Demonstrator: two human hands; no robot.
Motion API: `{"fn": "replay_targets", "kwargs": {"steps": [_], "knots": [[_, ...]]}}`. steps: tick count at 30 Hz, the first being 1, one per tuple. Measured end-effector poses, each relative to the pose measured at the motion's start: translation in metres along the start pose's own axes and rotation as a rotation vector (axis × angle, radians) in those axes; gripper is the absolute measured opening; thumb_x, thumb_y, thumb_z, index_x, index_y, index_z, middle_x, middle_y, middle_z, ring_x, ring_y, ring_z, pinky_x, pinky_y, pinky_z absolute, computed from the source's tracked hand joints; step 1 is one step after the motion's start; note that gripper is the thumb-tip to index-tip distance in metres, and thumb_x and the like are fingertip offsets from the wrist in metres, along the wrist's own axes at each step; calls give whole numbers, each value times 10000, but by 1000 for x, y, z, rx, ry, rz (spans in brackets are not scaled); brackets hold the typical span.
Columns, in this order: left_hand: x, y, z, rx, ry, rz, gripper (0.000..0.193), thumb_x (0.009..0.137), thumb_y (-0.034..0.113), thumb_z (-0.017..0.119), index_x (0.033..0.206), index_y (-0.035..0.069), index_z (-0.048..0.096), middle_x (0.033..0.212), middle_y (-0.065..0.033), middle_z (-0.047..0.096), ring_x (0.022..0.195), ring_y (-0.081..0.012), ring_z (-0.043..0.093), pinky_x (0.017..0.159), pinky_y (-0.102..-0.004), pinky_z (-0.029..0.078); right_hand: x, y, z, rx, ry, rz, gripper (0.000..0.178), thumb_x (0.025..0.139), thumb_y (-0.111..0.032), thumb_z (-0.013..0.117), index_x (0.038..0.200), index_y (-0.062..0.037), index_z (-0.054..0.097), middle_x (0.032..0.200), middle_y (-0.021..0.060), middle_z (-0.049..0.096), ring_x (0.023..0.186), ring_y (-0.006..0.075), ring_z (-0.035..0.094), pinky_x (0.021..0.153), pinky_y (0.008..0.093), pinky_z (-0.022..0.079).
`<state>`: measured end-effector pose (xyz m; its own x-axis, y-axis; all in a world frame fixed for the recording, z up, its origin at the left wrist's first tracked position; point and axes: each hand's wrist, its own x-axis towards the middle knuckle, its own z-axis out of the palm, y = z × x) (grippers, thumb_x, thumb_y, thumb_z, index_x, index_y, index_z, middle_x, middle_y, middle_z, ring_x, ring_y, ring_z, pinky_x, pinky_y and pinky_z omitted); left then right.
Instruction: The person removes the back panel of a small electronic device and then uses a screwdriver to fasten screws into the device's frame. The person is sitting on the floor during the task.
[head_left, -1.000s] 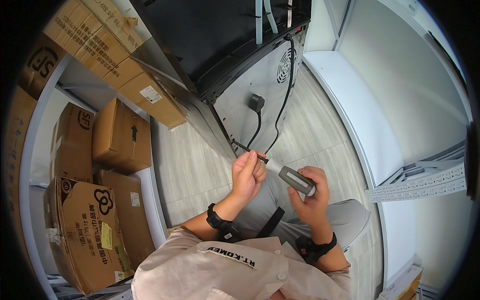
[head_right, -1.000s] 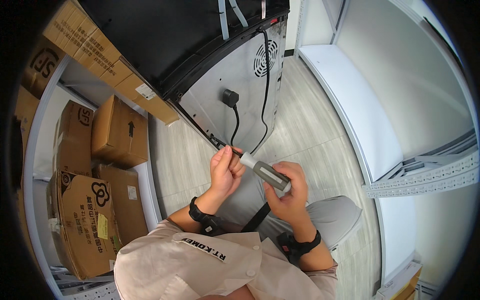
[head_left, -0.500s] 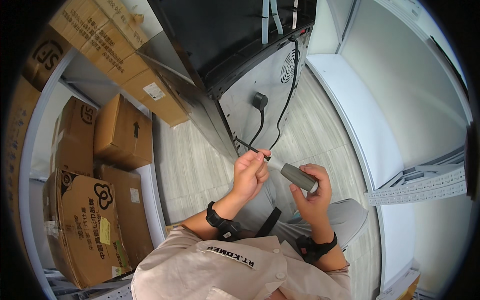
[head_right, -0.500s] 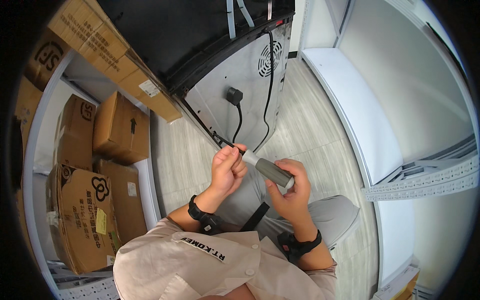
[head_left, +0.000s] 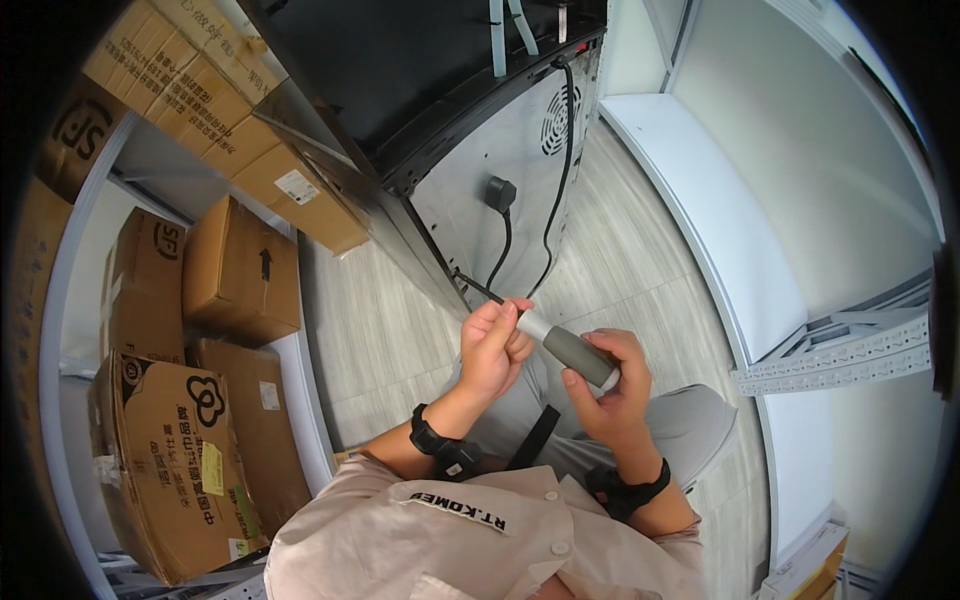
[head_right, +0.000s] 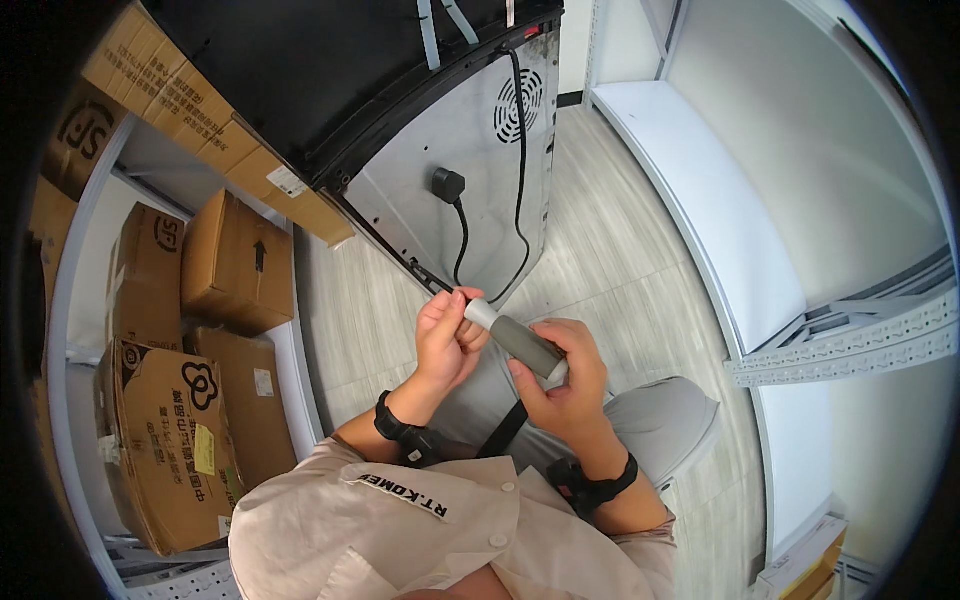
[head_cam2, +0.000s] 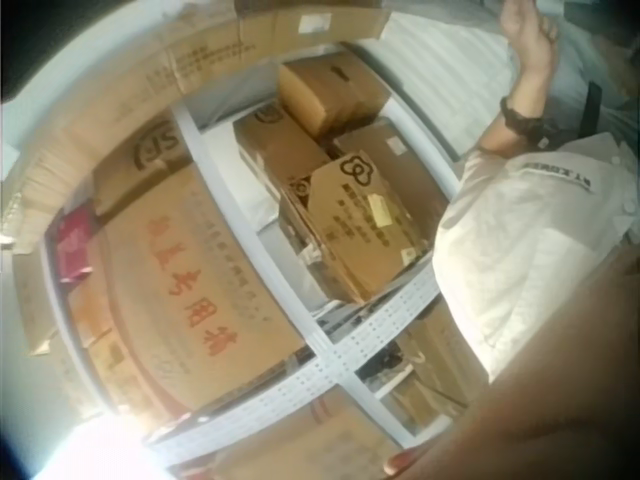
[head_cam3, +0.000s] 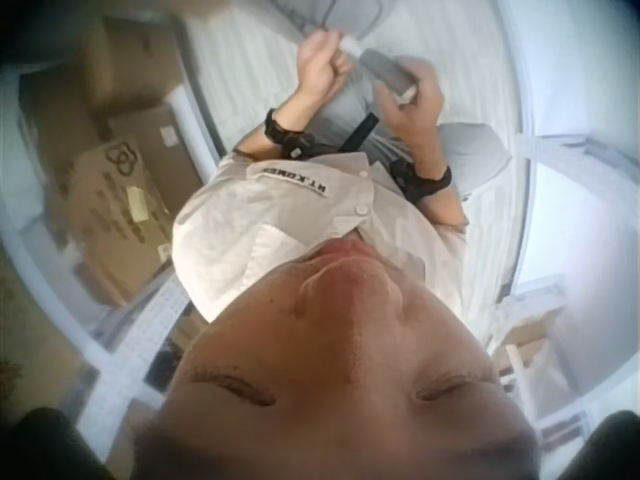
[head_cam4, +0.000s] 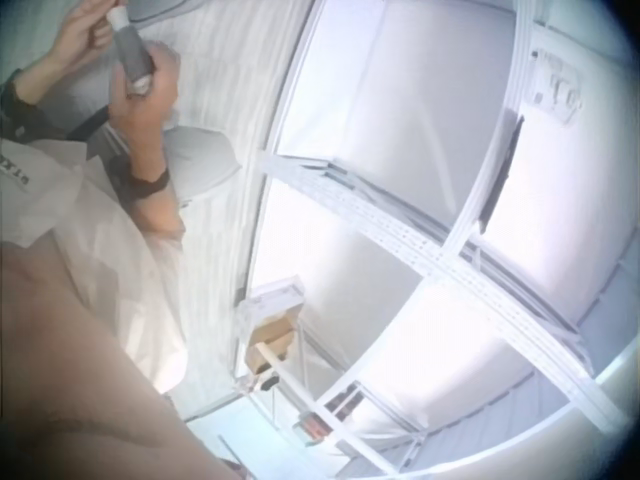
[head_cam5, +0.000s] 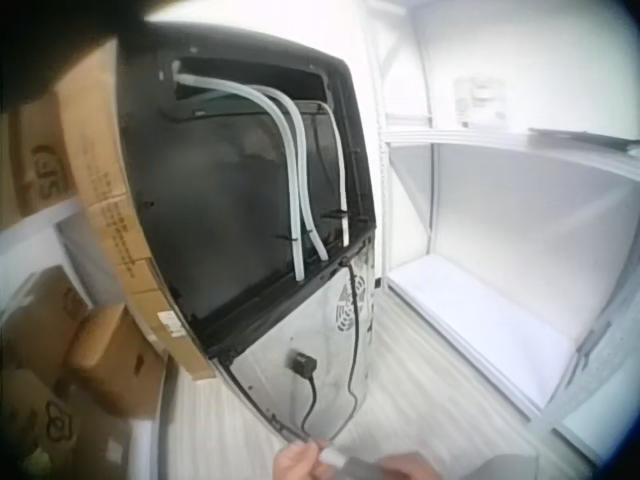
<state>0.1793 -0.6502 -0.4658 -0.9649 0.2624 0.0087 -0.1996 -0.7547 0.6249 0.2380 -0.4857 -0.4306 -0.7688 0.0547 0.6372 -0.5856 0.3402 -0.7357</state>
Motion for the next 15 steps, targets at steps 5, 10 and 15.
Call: {"fn": "replay_targets", "kwargs": {"steps": [5,10,15], "knots": [[3,-4,-5,29,57,-12,221,984,217,565,864,31,562,570,68,327,467,-41,228,458,-241,205,5,-5,4,-28,12,16,426,747,-11,681,1145,5,531,987,160,616,863,247,618,731,333,491],[2,-7,-6,116,69,16,218,1000,219,526,862,54,557,581,53,358,476,-52,230,453,-234,199,-7,-2,1,105,-4,358,434,769,-34,693,1162,17,515,928,146,628,825,204,620,731,324,489],[0,-4,-4,98,59,1,209,1000,220,524,923,39,593,575,59,350,472,-48,230,453,-231,203,-11,8,1,0,5,177,438,781,-33,709,1165,15,505,962,135,609,853,185,611,773,306,486]]}}
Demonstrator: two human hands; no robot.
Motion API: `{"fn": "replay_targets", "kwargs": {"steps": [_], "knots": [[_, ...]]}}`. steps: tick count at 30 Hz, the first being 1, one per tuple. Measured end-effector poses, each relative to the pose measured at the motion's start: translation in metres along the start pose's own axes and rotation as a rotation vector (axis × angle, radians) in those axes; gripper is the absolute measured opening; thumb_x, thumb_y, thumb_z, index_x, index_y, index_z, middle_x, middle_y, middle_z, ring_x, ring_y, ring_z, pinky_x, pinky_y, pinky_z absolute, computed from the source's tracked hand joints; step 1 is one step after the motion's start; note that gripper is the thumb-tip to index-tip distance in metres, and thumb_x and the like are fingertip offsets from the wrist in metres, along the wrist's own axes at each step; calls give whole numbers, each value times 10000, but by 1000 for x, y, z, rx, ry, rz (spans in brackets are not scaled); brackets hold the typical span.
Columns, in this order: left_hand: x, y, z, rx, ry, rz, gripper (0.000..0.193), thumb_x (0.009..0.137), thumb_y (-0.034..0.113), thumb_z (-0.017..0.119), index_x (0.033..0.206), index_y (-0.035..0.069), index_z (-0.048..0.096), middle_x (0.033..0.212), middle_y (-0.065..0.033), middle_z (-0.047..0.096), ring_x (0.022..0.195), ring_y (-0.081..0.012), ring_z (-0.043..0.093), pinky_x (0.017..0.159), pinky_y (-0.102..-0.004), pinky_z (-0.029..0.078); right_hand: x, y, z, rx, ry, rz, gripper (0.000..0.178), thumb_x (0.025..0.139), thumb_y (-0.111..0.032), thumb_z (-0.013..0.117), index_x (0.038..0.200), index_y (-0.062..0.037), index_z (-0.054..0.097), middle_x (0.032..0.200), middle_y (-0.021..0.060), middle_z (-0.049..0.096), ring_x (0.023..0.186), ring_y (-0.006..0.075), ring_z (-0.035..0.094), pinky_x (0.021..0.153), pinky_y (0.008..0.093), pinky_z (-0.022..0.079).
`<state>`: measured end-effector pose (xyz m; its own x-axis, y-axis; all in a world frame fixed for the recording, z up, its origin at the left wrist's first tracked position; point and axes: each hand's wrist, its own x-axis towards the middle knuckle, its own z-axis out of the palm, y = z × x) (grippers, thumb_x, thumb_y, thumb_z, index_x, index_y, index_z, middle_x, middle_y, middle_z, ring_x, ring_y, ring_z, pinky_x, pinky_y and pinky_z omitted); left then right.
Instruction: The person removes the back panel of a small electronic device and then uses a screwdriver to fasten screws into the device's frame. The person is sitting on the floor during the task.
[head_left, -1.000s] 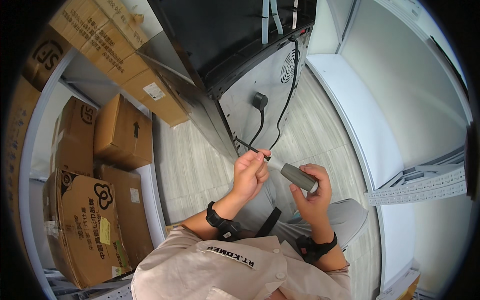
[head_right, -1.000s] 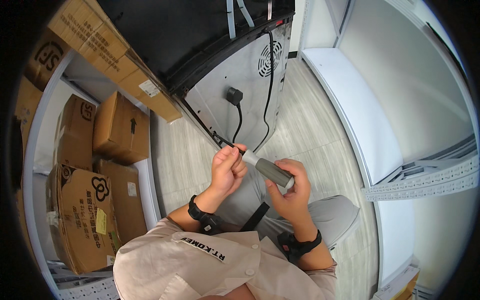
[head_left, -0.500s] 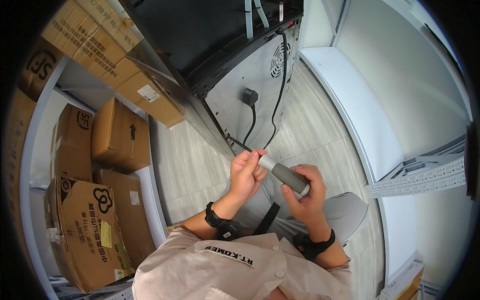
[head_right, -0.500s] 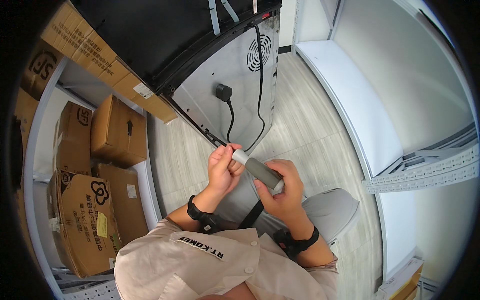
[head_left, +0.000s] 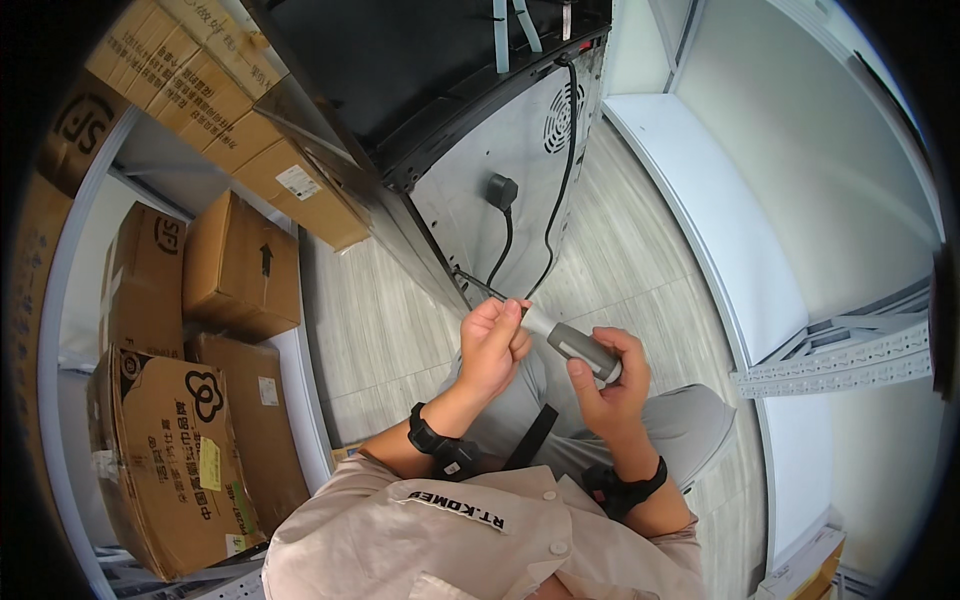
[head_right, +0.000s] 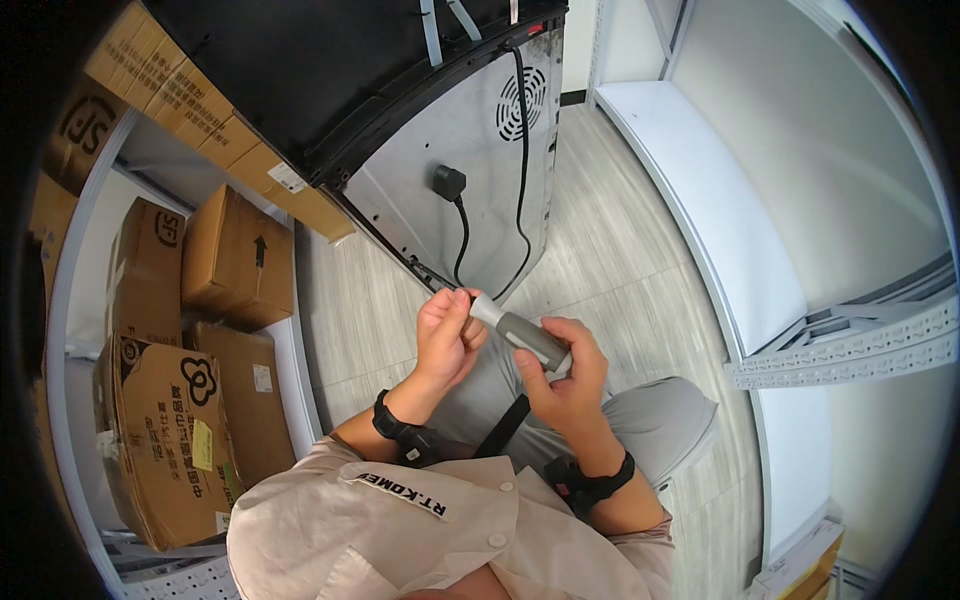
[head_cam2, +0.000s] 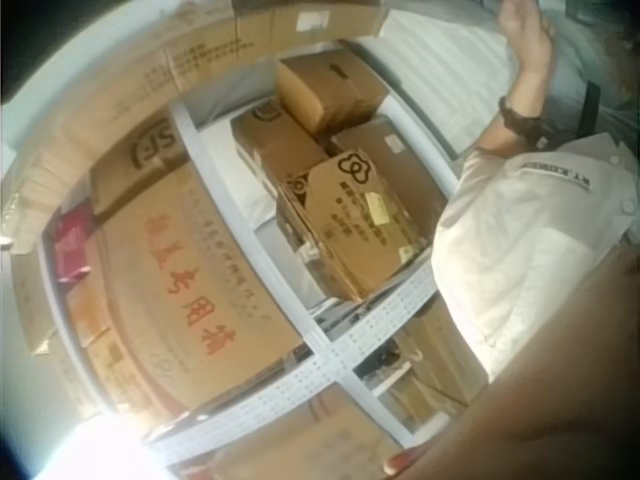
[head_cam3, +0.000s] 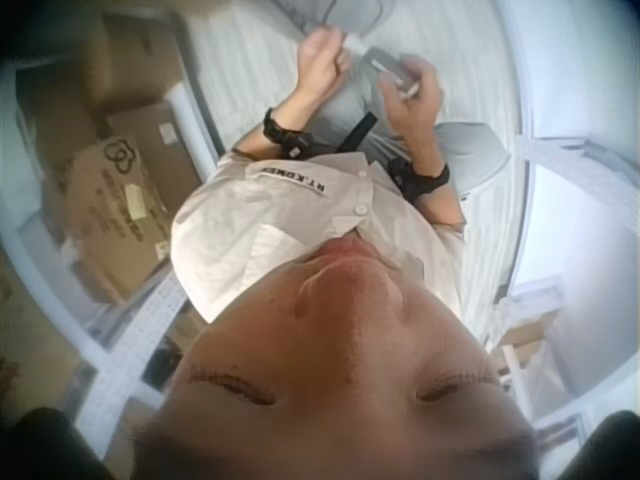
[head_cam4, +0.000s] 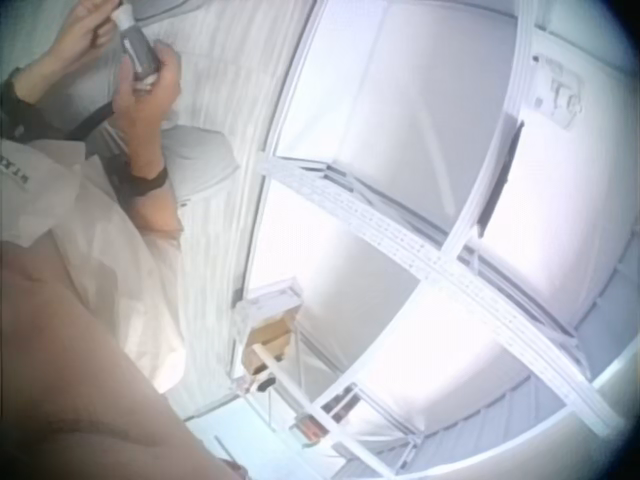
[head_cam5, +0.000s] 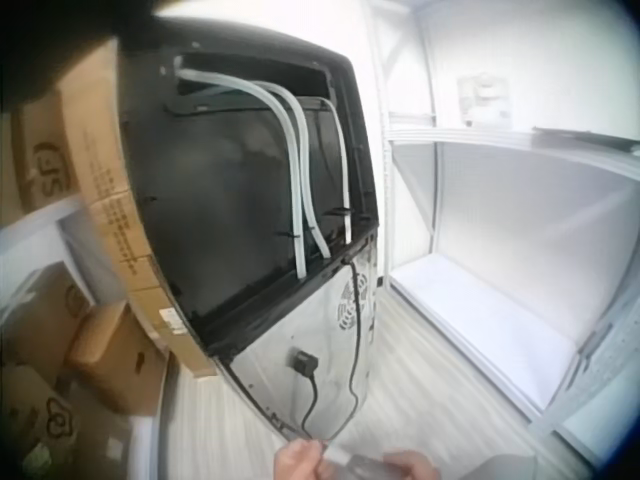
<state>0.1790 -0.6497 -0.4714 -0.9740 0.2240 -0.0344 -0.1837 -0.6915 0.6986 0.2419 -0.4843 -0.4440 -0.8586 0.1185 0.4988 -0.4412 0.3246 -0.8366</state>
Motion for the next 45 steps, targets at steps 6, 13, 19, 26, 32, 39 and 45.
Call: {"fn": "replay_targets", "kwargs": {"steps": [6,13,19,26,32,39,45], "knots": [[-2,10,6,-55,-7,-27,208,997,216,530,923,35,601,578,63,342,468,-44,226,449,-232,200,7,0,6,244,14,-17,434,772,7,676,1165,-3,490,1082,134,525,938,179,562,831,298,462],[1,10,7,2,47,-64,203,991,213,545,886,45,587,579,68,339,464,-44,220,448,-232,194,6,-13,-2,153,-15,161,437,773,-32,691,1169,19,514,993,159,622,770,185,593,718,292,492],[-2,12,3,-32,8,-70,215,1006,236,504,980,42,595,581,65,314,467,-49,210,450,-228,187,6,0,2,27,28,-51,323,762,-52,716,1047,12,580,917,165,628,767,231,609,687,312,494],[9,26,4,-248,207,91,306,1031,306,428,1105,47,573,586,61,268,484,-57,223,440,-226,199,12,-2,4,34,59,-146,277,758,-29,700,998,7,566,886,155,607,772,244,594,683,320,481],[14,32,1,-342,236,66,270,1024,304,449,1100,75,570,569,68,254,468,-61,214,423,-232,201,9,-1,3,45,44,-125,258,786,-29,676,1013,15,560,910,137,590,789,212,570,718,312,458],[16,30,-1,-333,302,53,227,1010,286,478,1033,86,582,556,65,253,462,-63,219,421,-232,211,9,-1,3,37,63,-175,245,771,-22,675,987,15,566,877,145,602,760,212,576,678,307,459],[15,26,-9,-302,315,20,175,980,224,497,957,69,574,539,58,286,444,-74,224,410,-248,208,6,4,-1,56,130,-178,250,740,-41,706,945,22,577,816,150,619,687,233,608,612,301,478]]}}
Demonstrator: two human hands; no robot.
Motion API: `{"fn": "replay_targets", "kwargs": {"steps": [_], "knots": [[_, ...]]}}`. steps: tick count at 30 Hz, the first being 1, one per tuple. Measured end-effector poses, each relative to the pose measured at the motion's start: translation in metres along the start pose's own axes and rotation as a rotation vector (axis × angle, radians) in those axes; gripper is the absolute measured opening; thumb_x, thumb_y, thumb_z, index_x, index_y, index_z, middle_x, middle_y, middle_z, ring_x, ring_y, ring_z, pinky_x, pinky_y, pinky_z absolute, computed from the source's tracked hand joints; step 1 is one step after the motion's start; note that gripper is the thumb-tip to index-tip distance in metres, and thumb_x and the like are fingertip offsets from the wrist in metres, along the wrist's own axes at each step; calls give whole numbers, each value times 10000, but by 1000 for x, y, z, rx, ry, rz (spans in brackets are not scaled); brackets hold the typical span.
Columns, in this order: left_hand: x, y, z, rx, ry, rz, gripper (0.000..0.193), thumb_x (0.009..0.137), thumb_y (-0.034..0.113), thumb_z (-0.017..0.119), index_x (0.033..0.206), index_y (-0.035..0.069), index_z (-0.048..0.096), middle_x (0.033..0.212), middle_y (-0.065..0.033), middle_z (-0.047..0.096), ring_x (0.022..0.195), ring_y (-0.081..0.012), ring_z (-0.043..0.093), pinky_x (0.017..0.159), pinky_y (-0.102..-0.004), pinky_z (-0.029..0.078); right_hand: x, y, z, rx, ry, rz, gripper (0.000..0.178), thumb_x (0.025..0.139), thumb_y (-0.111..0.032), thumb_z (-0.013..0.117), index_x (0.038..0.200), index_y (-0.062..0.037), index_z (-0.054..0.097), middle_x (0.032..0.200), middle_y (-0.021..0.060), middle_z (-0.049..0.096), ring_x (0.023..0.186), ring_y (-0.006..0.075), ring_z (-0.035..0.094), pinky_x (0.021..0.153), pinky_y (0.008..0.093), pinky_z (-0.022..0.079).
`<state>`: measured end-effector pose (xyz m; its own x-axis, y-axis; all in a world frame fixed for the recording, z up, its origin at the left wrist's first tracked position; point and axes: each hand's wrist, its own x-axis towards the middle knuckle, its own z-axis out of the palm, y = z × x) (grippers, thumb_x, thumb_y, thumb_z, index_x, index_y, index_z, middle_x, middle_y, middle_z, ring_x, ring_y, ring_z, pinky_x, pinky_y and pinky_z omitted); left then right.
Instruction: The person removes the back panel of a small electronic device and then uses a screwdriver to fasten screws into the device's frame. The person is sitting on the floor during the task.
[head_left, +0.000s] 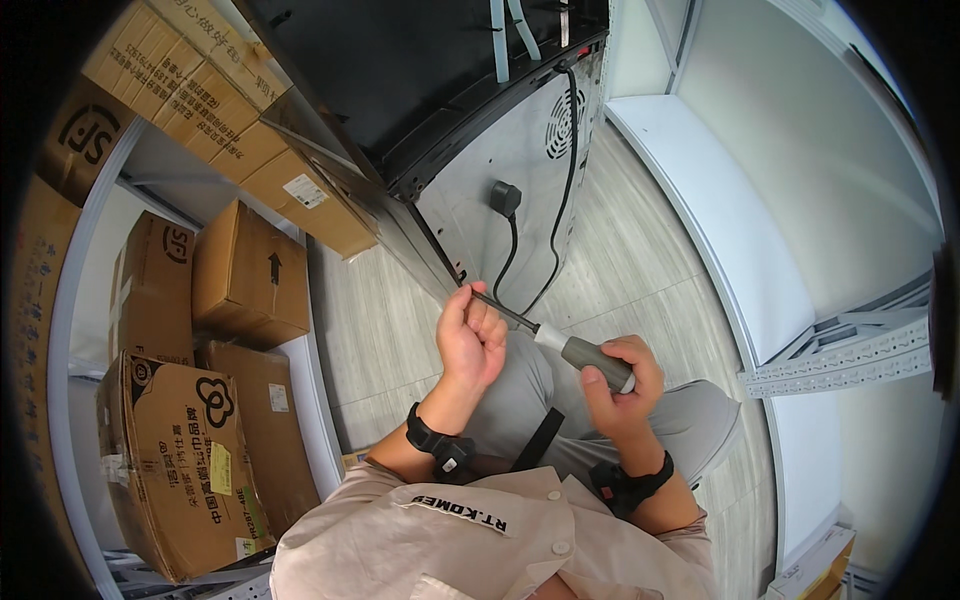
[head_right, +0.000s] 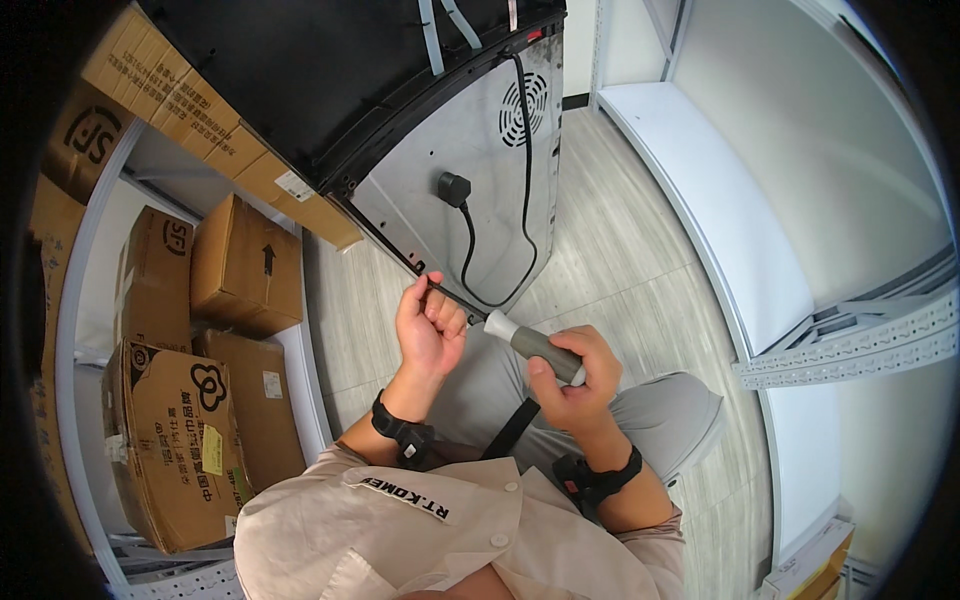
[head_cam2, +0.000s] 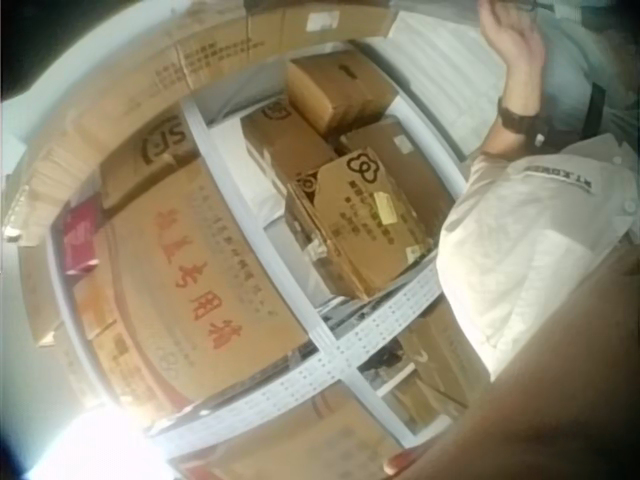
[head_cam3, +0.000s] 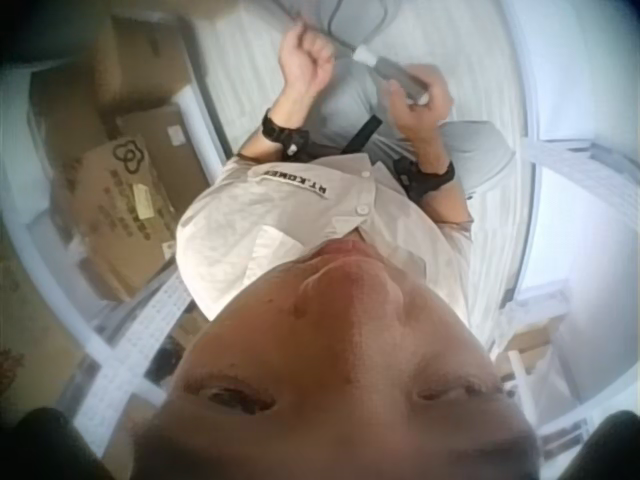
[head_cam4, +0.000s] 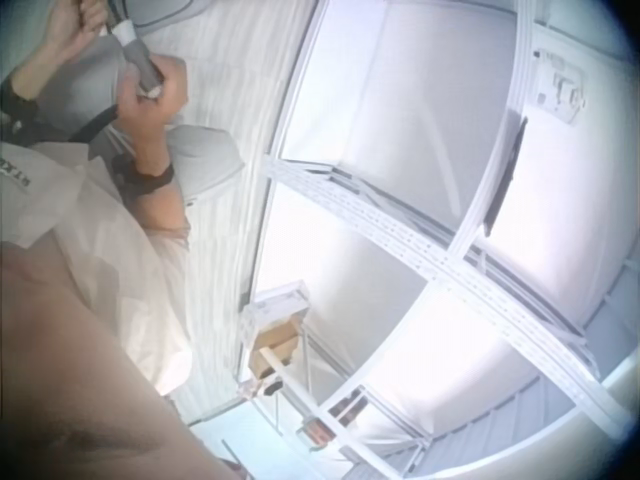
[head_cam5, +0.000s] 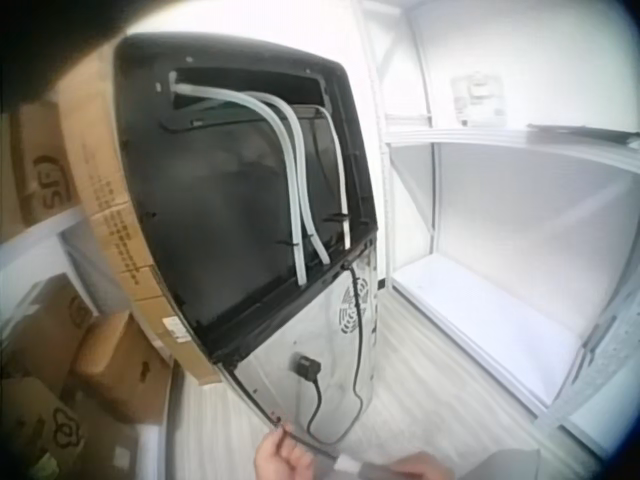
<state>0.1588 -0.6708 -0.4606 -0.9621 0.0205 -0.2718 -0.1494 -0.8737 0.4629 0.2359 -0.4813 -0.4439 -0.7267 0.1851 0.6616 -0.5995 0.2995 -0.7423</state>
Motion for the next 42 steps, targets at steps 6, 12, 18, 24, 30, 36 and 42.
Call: {"fn": "replay_targets", "kwargs": {"steps": [6,12,18,24,30,36,42], "knots": [[-6,-3,1,196,-42,72,165,973,178,464,929,51,559,552,44,304,464,-72,238,421,-241,201,-3,4,-9,4,81,60,225,750,-52,689,926,23,571,787,136,613,683,192,592,608,286,465],[-4,-5,-12,63,-116,-1,198,947,220,438,870,74,547,563,32,320,484,-89,264,430,-253,217,-2,5,-19,23,202,42,227,762,-84,691,920,21,567,776,139,607,704,193,588,626,282,464],[-3,-11,-26,-123,-263,-271,248,930,255,428,833,73,567,573,21,354,486,-109,311,426,-259,261,-5,7,-10,-35,123,-32,246,760,-68,715,930,21,562,802,147,617,712,220,604,636,300,484],[-6,-13,-18,17,-156,-257,256,930,214,421,1031,57,596,616,12,393,497,-102,331,430,-246,270,-8,8,3,-44,67,-30,261,753,-39,719,950,18,558,839,164,624,713,242,613,642,313,497],[-10,-10,-12,77,-106,-155,261,905,159,423,1089,51,574,643,22,405,513,-93,337,436,-233,274,-8,8,8,-23,42,-31,276,748,-22,720,968,16,557,855,166,623,726,243,619,641,311,500],[-12,-8,-7,-1,-174,-138,270,979,271,432,1048,65,592,609,38,365,509,-80,316,437,-228,255,-11,13,12,-6,25,-6,284,749,-8,724,978,11,558,875,171,624,732,241,620,641,312,502],[-10,-7,-4,75,-132,-78,323,1019,362,436,1002,85,601,572,58,312,499,-65,275,437,-225,233,-14,15,17,34,32,33,286,752,-6,720,982,11,552,878,165,618,733,237,615,641,315,499]]}}
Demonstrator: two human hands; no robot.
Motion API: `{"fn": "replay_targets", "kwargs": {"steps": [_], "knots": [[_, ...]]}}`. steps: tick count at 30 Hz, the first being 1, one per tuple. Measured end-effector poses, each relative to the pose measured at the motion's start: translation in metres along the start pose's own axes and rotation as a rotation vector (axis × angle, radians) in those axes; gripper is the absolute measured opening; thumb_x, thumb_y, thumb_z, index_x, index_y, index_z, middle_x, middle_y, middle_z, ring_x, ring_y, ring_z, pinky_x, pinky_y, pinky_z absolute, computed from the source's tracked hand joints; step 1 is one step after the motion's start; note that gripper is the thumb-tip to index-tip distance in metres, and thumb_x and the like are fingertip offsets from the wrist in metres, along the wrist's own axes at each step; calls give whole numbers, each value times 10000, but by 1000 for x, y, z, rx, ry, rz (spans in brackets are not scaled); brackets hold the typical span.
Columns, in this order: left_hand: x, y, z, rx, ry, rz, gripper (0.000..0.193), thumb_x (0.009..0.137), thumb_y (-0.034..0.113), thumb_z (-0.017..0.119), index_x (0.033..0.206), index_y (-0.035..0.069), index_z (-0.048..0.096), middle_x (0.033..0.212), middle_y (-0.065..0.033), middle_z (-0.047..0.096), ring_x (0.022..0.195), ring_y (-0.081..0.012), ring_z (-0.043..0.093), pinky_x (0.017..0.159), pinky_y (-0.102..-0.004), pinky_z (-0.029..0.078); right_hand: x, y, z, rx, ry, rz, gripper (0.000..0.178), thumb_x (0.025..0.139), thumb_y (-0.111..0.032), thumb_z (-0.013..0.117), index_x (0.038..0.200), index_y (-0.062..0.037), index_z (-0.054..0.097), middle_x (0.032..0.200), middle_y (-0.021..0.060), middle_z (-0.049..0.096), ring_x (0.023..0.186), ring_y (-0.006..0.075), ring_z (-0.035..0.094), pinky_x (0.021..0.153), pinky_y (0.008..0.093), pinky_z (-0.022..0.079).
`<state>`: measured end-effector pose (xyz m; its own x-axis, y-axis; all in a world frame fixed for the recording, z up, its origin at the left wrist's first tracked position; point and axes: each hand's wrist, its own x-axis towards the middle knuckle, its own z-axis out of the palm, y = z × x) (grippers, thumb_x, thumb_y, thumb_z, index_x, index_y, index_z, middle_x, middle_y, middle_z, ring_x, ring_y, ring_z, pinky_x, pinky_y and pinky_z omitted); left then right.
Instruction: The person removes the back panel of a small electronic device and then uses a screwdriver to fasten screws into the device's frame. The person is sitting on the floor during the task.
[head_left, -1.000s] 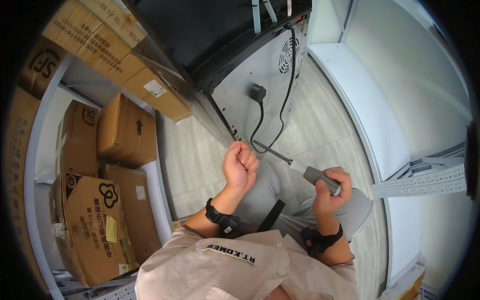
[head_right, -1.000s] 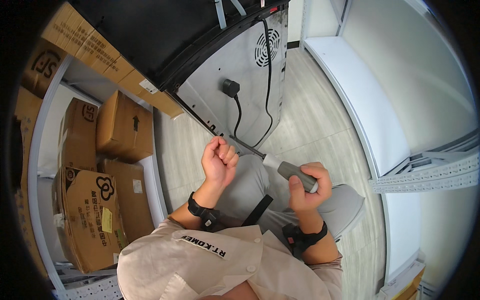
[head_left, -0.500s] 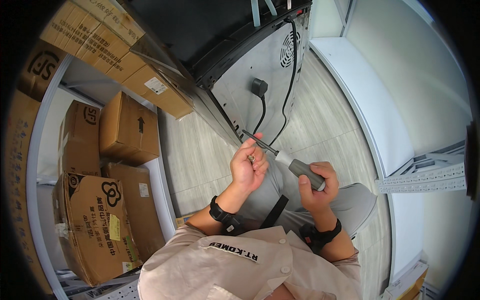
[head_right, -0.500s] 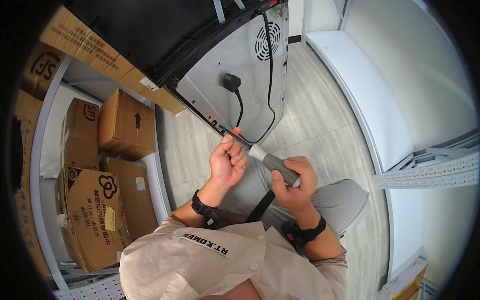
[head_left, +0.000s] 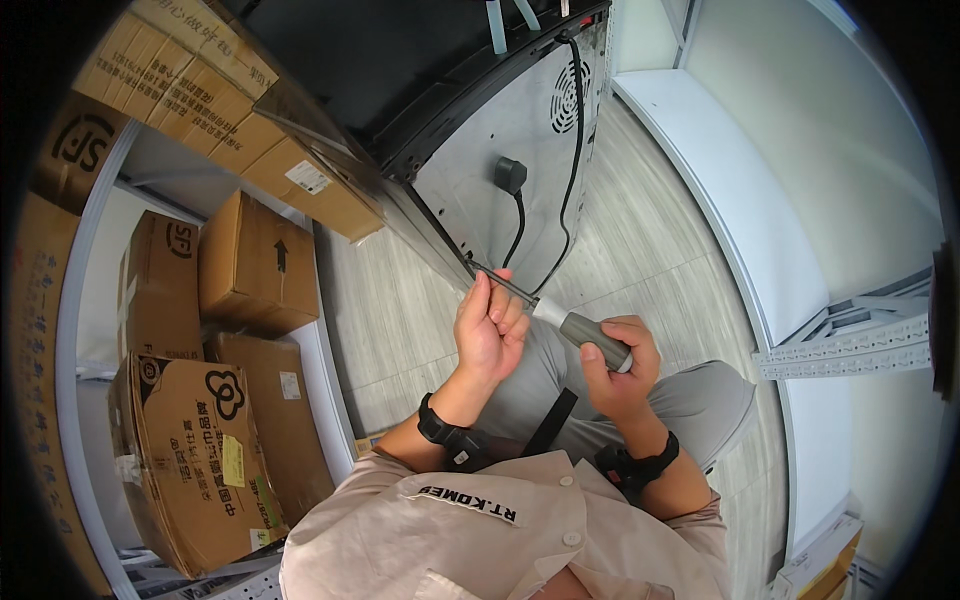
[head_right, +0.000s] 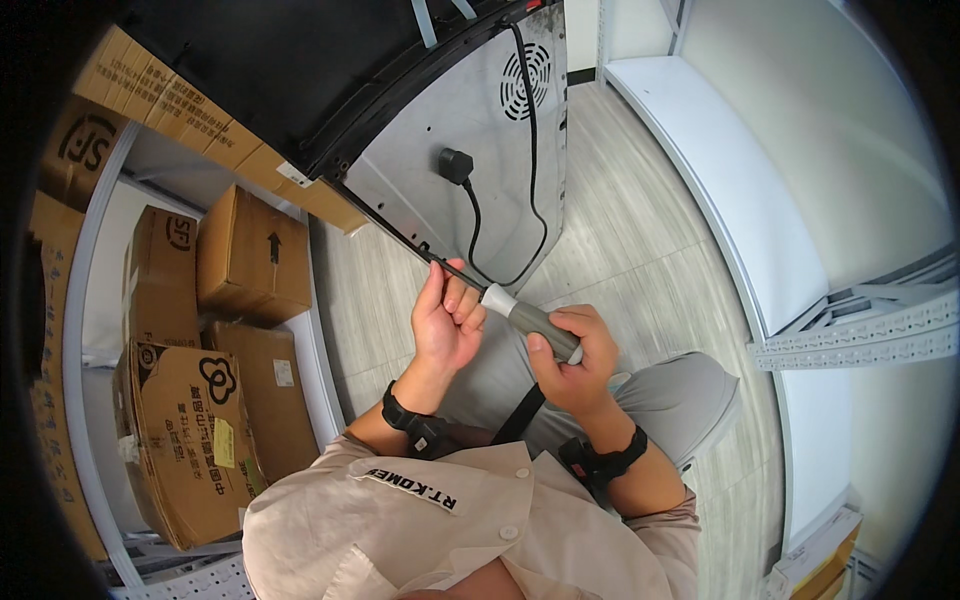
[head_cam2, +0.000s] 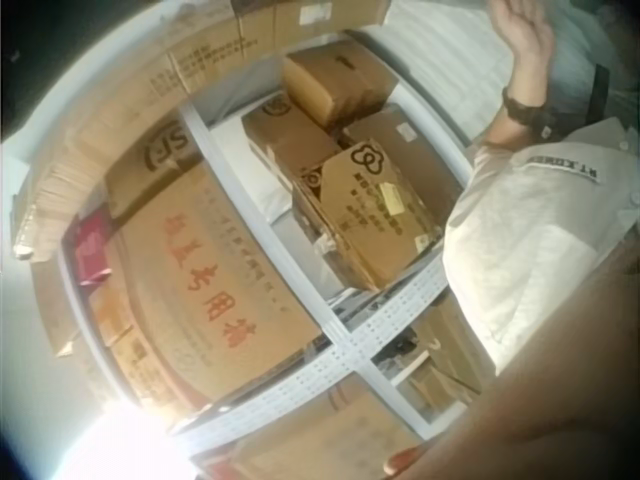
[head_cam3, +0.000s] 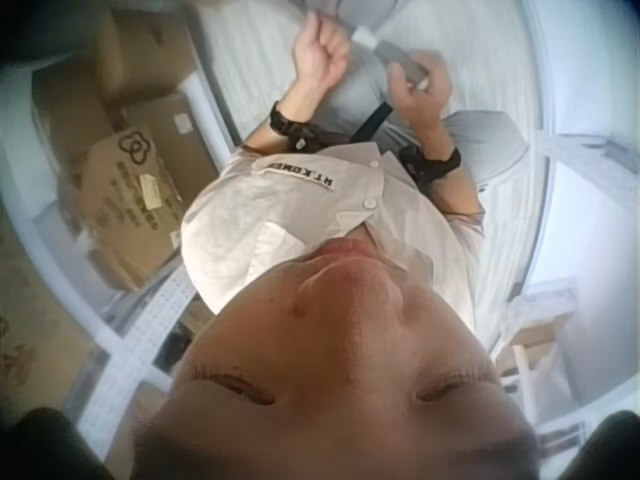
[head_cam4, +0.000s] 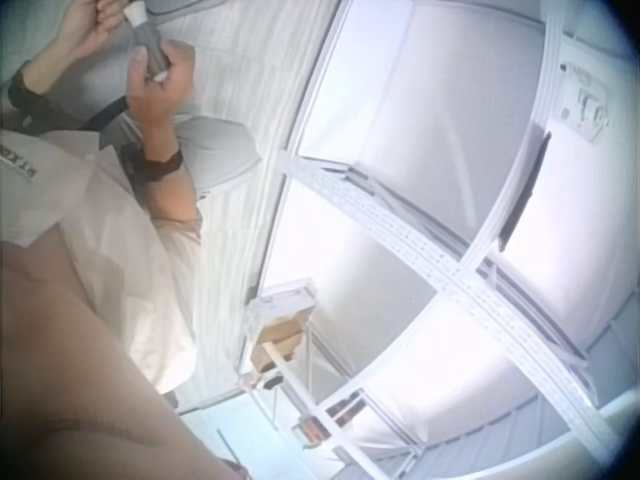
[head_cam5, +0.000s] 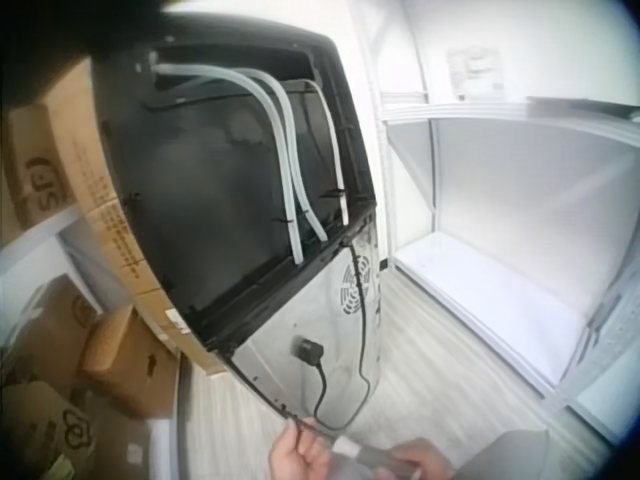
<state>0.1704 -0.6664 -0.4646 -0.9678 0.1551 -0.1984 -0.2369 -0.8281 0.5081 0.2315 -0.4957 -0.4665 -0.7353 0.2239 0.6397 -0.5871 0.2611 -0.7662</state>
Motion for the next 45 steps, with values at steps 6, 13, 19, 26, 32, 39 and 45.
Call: {"fn": "replay_targets", "kwargs": {"steps": [6,13,19,26,32,39,45], "knots": [[3,0,-2,23,-5,7,289,1024,327,438,997,87,595,575,60,309,495,-66,267,436,-227,231,1,0,1,-14,-5,-37,277,758,-1,706,983,12,546,875,161,615,729,233,611,638,317,496],[3,1,-1,41,1,13,291,1027,319,436,997,76,593,581,60,308,490,-66,256,434,-227,229,3,0,2,-2,-1,-8,265,767,-8,699,980,10,543,854,149,612,719,218,603,624,311,484],[4,2,3,-6,27,16,287,1023,295,456,1009,29,564,581,53,313,488,-60,255,436,-228,228,8,-5,-4,-31,-62,250,226,794,-37,696,963,10,555,794,112,617,679,184,594,598,288,467],[5,0,1,-19,53,28,293,1016,317,473,943,47,558,581,55,307,487,-63,245,433,-235,219,22,-14,-13,-72,-239,83,275,764,-24,711,1018,-7,605,858,124,631,667,221,596,589,303,482],[5,0,4,47,61,53,266,1003,296,514,881,63,554,568,60,285,474,-60,224,422,-231,202,24,-7,-19,-131,-343,-182,371,716,-19,734,1065,-20,608,989,133,618,713,255,598,600,311,489],[5,0,4,143,29,133,226,1000,247,530,905,45,564,567,74,292,472,-45,212,425,-230,189,17,-20,-13,202,-281,335,338,739,-86,748,1028,4,598,885,114,641,698,167,594,609,301,478],[5,-1,5,204,37,154,238,1007,275,505,921,69,586,559,78,287,455,-52,204,418,-227,192,16,-22,-17,42,-318,393,251,759,-46,710,971,1,585,849,121,641,711,178,611,618,293,475]]}}
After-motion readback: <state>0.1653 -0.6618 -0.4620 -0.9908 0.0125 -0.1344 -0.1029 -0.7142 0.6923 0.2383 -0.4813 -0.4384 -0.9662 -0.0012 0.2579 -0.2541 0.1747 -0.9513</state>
